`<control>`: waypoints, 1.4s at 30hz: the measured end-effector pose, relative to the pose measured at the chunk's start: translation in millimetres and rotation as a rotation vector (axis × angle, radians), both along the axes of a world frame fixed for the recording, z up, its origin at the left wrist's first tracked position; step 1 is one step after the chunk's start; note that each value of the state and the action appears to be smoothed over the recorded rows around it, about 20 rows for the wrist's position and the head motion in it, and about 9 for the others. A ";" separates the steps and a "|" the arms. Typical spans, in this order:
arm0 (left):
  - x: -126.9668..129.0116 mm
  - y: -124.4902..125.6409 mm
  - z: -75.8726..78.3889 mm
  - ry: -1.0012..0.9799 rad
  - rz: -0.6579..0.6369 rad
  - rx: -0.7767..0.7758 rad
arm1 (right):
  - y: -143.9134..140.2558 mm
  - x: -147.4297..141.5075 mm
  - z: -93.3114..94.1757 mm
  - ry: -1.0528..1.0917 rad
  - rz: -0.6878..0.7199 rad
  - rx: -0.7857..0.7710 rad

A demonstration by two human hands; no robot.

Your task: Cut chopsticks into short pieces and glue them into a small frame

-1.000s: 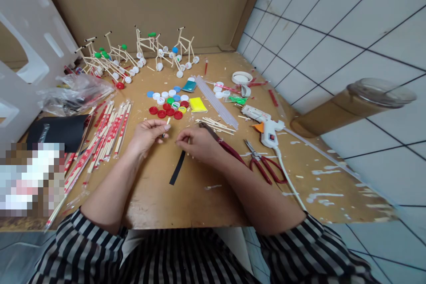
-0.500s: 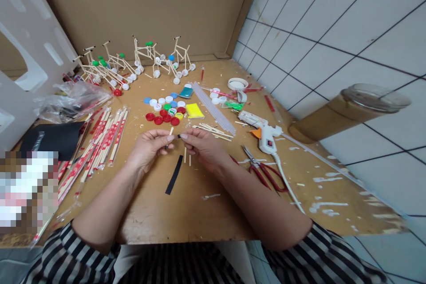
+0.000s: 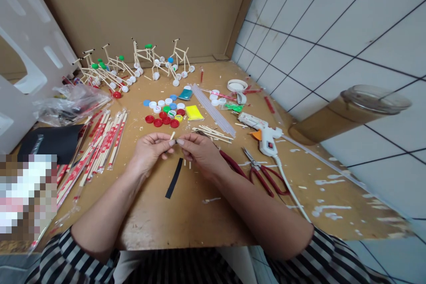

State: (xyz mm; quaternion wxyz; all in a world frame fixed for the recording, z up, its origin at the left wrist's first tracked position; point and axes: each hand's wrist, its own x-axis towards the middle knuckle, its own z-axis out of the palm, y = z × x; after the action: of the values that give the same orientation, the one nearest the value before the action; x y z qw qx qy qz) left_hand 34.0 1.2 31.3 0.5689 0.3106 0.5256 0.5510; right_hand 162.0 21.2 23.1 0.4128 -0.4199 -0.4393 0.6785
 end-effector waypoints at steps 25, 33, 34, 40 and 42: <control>-6.6 1.2 1.6 -0.274 -0.079 -0.079 | -1.0 6.4 -6.0 -0.164 -0.024 0.561; -6.5 0.7 1.1 -0.282 -0.079 -0.063 | -1.0 7.4 -3.7 -0.290 -0.072 0.723; -6.3 0.5 1.2 -0.277 -0.077 -0.060 | -0.6 7.4 -3.5 -0.273 -0.068 0.682; -5.1 0.7 2.8 -0.205 -0.001 -0.020 | 1.0 7.3 -2.2 -0.253 -0.056 0.485; -5.4 1.0 2.2 -0.167 0.024 -0.002 | 0.7 6.5 -2.2 -0.256 -0.054 0.458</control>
State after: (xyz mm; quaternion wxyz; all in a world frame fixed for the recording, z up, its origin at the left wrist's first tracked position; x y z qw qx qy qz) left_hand 28.6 2.2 33.6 0.6042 0.2568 0.4807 0.5814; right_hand 168.5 21.9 21.0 0.4560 -0.4096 -0.6186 0.4916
